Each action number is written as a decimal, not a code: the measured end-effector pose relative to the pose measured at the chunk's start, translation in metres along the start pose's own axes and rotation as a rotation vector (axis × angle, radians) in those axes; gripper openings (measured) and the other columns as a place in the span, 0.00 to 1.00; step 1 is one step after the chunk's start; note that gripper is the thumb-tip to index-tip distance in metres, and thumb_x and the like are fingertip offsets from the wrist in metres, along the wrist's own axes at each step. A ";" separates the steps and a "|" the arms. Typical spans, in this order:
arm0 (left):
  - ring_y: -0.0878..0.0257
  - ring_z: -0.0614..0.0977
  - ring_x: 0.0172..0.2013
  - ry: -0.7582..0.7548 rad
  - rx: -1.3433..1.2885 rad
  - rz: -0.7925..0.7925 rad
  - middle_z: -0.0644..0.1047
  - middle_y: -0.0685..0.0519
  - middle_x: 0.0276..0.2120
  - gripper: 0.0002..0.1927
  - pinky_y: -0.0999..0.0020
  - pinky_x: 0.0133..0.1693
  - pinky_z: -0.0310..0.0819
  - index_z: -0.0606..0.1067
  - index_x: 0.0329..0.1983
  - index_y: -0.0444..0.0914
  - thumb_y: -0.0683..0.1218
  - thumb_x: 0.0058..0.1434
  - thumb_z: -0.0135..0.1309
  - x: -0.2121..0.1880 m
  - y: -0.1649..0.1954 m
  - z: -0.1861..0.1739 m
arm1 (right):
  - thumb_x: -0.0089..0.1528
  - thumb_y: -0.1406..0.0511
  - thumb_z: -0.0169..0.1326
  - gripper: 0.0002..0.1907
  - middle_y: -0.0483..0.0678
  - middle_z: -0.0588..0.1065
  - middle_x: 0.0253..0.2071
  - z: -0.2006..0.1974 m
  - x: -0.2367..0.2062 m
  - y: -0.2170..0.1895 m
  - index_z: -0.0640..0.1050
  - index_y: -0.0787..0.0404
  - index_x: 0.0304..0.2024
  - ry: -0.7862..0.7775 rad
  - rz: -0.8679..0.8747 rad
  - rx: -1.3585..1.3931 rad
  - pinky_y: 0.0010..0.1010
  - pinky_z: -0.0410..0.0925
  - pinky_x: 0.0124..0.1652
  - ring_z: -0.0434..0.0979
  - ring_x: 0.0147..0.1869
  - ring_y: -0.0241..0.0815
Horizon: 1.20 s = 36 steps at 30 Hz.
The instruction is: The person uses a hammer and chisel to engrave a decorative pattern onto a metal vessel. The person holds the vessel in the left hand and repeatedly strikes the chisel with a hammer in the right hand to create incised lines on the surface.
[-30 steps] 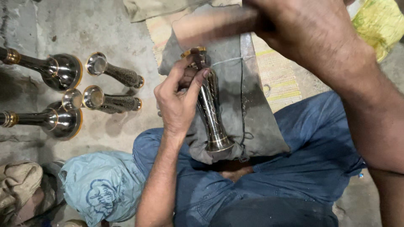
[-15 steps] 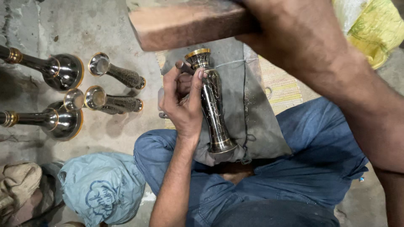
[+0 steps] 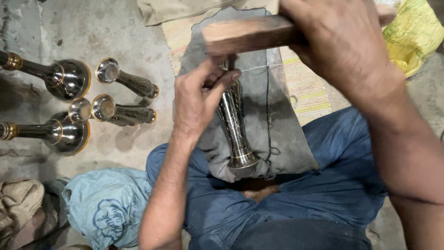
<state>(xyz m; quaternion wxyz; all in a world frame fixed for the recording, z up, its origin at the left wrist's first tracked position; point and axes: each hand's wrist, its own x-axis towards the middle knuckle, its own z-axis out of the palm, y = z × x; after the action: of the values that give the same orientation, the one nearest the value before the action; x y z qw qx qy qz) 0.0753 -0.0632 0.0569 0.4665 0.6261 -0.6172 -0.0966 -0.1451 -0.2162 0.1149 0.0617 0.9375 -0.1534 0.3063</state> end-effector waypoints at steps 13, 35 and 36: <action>0.63 0.87 0.39 -0.348 -0.075 0.150 0.85 0.49 0.42 0.19 0.67 0.41 0.82 0.77 0.60 0.38 0.46 0.68 0.64 0.030 0.003 -0.026 | 0.66 0.72 0.64 0.17 0.55 0.78 0.41 0.041 -0.058 -0.013 0.70 0.70 0.51 0.179 0.530 0.483 0.39 0.74 0.40 0.82 0.43 0.50; 0.67 0.84 0.31 0.189 -0.091 -0.119 0.83 0.50 0.32 0.16 0.72 0.36 0.76 0.76 0.58 0.34 0.40 0.68 0.63 -0.022 0.006 0.001 | 0.62 0.69 0.65 0.14 0.54 0.77 0.39 0.005 0.016 -0.011 0.75 0.62 0.48 -0.017 0.010 0.022 0.45 0.69 0.44 0.79 0.44 0.56; 0.68 0.83 0.32 0.226 -0.140 -0.144 0.83 0.51 0.31 0.16 0.73 0.36 0.76 0.76 0.57 0.33 0.40 0.68 0.63 -0.026 0.005 0.005 | 0.61 0.69 0.66 0.15 0.54 0.77 0.39 0.006 0.021 -0.012 0.76 0.62 0.48 -0.019 -0.014 0.027 0.45 0.69 0.44 0.79 0.45 0.56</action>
<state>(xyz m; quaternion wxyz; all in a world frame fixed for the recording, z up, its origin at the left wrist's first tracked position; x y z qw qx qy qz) 0.0630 -0.0419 0.0458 0.5674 0.6415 -0.5061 -0.1018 -0.1217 -0.2112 0.1223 0.0499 0.9422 -0.1433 0.2988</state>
